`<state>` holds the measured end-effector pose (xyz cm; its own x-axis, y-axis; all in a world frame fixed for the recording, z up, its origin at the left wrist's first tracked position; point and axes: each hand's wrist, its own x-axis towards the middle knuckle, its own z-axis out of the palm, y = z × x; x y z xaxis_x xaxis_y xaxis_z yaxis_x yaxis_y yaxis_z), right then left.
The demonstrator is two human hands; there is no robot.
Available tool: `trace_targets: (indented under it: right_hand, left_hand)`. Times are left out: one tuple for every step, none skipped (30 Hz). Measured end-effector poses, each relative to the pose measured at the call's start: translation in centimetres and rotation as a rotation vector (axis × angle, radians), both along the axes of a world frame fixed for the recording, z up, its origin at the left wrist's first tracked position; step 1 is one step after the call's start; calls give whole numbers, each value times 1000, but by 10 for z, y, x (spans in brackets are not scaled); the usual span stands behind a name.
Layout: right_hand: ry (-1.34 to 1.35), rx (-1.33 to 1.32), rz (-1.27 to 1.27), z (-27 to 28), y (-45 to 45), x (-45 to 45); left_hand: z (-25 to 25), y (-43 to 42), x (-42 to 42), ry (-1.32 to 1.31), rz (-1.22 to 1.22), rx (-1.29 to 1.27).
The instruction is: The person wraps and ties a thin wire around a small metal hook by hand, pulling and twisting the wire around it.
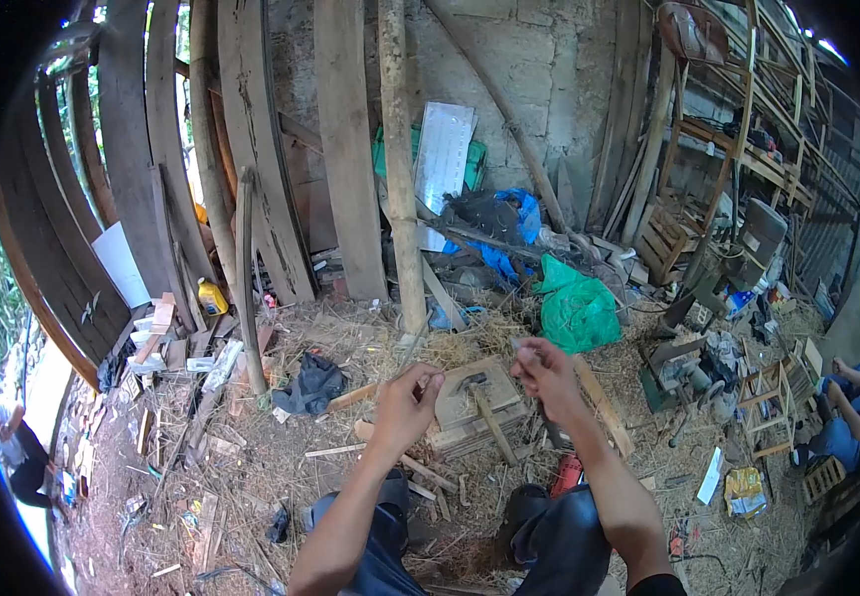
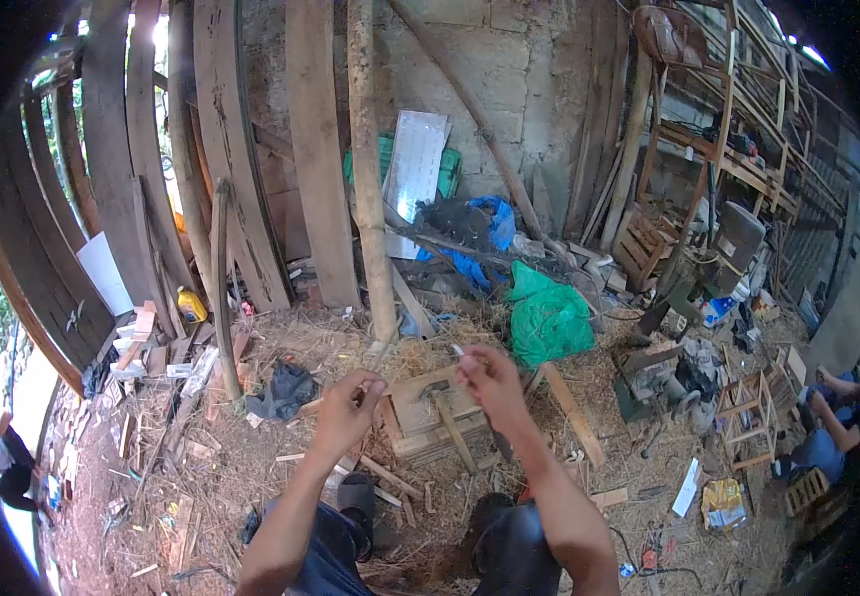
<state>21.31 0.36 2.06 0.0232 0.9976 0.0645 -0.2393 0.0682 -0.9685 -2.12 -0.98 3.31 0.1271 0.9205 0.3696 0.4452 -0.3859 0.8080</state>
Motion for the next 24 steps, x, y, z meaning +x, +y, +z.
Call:
trace_targets:
  right_hand:
    - [-3, 1, 0, 1, -2, -7]
    - [-69, 42, 62, 2, -3, -14]
    - [-133, 83, 124, 4, -3, -19]
    - [-132, 83, 124, 7, -5, -24]
    - [-139, 96, 147, 10, -8, -29]
    - [-147, 108, 170, 11, -9, -32]
    - [-144, 106, 170, 10, -9, -35]
    - [-130, 107, 219, 8, -8, -36]
    - [-116, 107, 267, 7, -8, -37]
    - [-115, 104, 267, 7, -9, -38]
    - [-105, 92, 291, 9, -10, -39]
    - [-94, 82, 314, 10, -10, -40]
    - [-93, 81, 315, 10, -9, -38]
    - [-61, 68, 290, 10, -7, -33]
    - [-29, 55, 265, 9, -6, -29]
    - [-30, 54, 262, 8, -4, -27]
    - [-18, 57, 241, 7, -4, -24]
    - [-8, 61, 221, 7, -3, -22]
    - [-11, 63, 220, 6, -5, -23]
    - [-63, 63, 273, 4, -7, -25]
    - [-113, 62, 325, 3, -9, -27]
    - [-110, 63, 325, 3, -9, -27]
    - [-94, 35, 333, 3, -9, -26]
    - [-78, 5, 340, 4, -9, -25]
  left_hand:
    - [-2, 2, 2, -9, -2, 22]
    - [-4, 3, 5, -17, -4, 45]
    - [-4, 4, 8, -18, -4, 46]
    - [-4, 5, 10, -69, -17, 85]
    - [-4, 5, 11, -118, -31, 121]
    - [-4, 5, 11, -114, -31, 119]
    - [-3, 5, 11, -83, -68, 39]
    - [-1, 4, 11, -52, -104, -41]
    - [0, 3, 11, -51, -105, -43]
    - [1, 0, 13, -36, -132, -31]
    - [1, -1, 14, -22, -158, -18]
    - [-1, 0, 14, -21, -156, -19]
    - [-6, 1, 14, -31, -189, -1]
    - [-9, 2, 14, -41, -223, 18]
    - [-8, 1, 14, -41, -224, 17]
    - [-5, 0, 13, -20, -231, 14]
    - [-4, -1, 13, 1, -239, 11]
    - [-5, 0, 12, -1, -241, 11]
    - [-8, 1, 12, 13, -238, -16]
    - [-11, 2, 12, 29, -235, -44]
    - [-12, 2, 12, 31, -236, -44]
    - [-13, 2, 11, -19, -265, -95]
    - [-14, 3, 11, -69, -293, -144]
    - [-14, 4, 11, -68, -294, -145]
